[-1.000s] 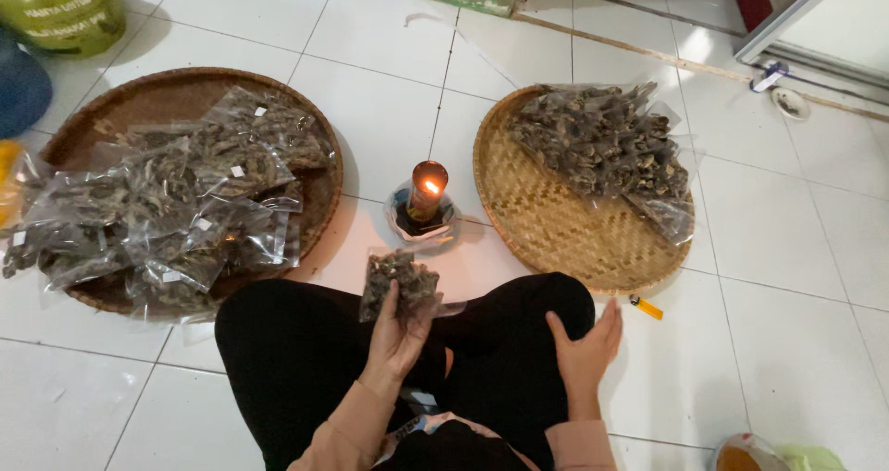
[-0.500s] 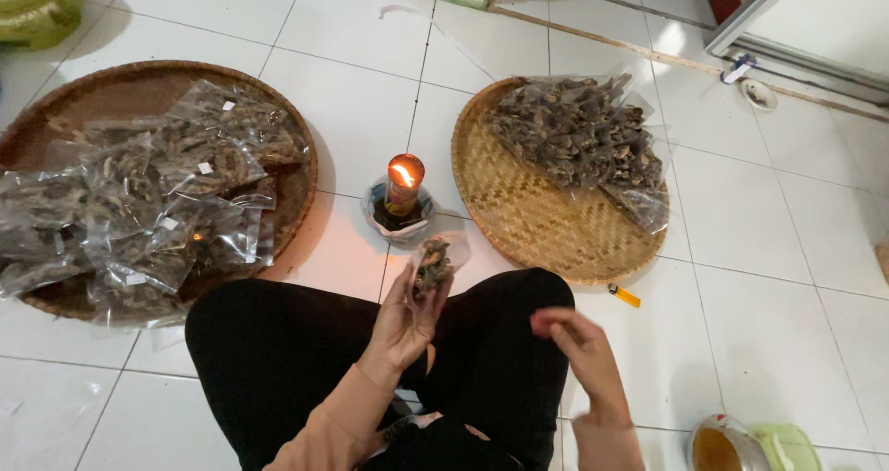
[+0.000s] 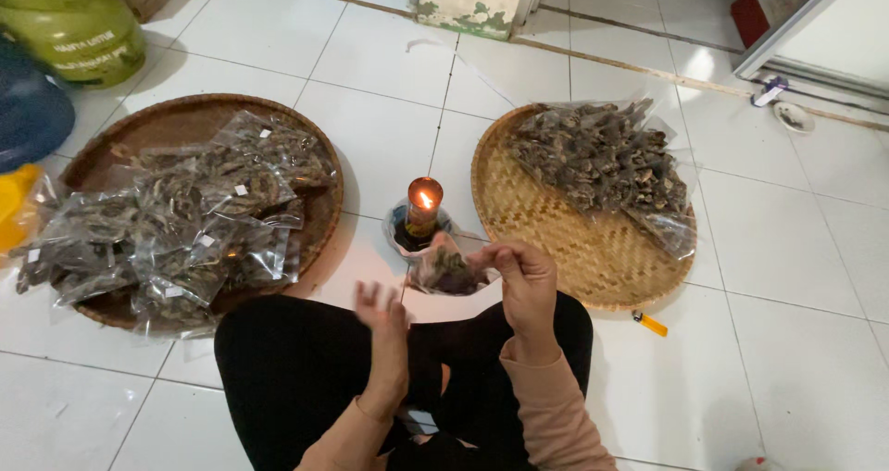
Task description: The person sits on the floor and seals clear plastic bags filled with dried seafood pieces by melting the open end of each bag over a candle flame. They take bags one at a time from woven trays, press the plastic edges together near the flame, and place the sealed bag back on the tray.
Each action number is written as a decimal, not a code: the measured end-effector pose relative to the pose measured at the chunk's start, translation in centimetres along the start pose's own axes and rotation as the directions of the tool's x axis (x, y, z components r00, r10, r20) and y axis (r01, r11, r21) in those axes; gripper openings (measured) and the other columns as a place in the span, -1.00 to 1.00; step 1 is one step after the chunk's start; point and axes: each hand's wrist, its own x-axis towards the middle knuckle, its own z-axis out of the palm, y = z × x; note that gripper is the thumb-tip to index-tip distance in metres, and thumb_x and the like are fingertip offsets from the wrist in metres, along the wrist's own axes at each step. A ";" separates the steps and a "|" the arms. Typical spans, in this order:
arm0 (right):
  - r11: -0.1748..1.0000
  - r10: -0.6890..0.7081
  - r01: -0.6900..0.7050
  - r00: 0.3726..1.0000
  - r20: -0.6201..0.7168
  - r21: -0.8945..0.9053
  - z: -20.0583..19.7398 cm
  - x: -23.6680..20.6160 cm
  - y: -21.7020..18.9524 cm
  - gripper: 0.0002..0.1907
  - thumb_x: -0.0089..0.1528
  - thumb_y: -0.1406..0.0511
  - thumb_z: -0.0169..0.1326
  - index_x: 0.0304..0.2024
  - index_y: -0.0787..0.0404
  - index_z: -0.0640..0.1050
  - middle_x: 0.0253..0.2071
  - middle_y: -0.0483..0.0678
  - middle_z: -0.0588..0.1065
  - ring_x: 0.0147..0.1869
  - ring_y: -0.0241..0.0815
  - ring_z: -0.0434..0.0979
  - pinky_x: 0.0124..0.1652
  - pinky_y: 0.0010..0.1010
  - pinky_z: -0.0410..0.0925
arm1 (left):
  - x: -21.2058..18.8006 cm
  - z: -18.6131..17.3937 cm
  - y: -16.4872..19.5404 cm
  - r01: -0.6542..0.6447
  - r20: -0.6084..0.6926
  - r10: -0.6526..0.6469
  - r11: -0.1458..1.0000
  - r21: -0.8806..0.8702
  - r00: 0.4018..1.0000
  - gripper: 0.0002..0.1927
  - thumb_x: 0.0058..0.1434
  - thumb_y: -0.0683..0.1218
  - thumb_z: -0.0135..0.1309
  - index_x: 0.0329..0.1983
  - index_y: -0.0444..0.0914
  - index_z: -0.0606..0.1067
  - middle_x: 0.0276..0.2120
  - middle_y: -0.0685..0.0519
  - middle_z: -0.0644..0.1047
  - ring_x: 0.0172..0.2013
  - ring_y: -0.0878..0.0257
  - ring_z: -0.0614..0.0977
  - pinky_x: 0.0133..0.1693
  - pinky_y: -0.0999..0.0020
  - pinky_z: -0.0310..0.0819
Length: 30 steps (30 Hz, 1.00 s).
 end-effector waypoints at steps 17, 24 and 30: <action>0.994 -0.070 0.056 0.986 -0.149 -0.099 1.3 -1.0 -2.1 -0.78 0.40 0.34 0.07 -0.06 0.42 0.61 -0.25 0.08 0.63 -0.18 -0.17 0.66 -0.06 -0.33 0.56 | 2.4 3.0 5.0 -0.353 0.449 0.286 0.933 0.072 0.847 -0.86 0.26 -0.29 0.20 -0.14 -0.41 0.54 -0.20 -0.02 0.67 -0.19 0.37 0.66 -0.11 0.49 0.58; 0.996 0.019 0.004 0.968 -0.249 0.093 0.7 0.0 -1.2 -0.81 0.36 0.38 0.10 0.00 0.34 0.59 -0.35 0.08 0.62 -0.32 -0.15 0.63 -0.25 -0.34 0.48 | 2.1 3.7 6.7 -0.254 0.395 0.278 0.960 -0.115 0.875 -0.72 0.28 -0.30 0.15 0.04 -0.30 0.47 -0.39 0.07 0.61 -0.29 0.38 0.65 -0.17 0.53 0.54; 0.985 -0.053 0.058 0.998 0.036 -0.162 -0.6 -0.3 -2.2 -0.88 0.39 0.45 0.08 -0.09 0.40 0.61 -0.23 0.07 0.64 -0.13 -0.15 0.68 -0.06 -0.37 0.54 | 0.9 2.8 9.7 -0.724 0.560 0.514 0.643 0.250 0.650 -0.80 0.34 -0.35 0.12 -0.04 -0.27 0.61 -0.28 0.01 0.63 -0.26 0.28 0.69 -0.22 0.43 0.54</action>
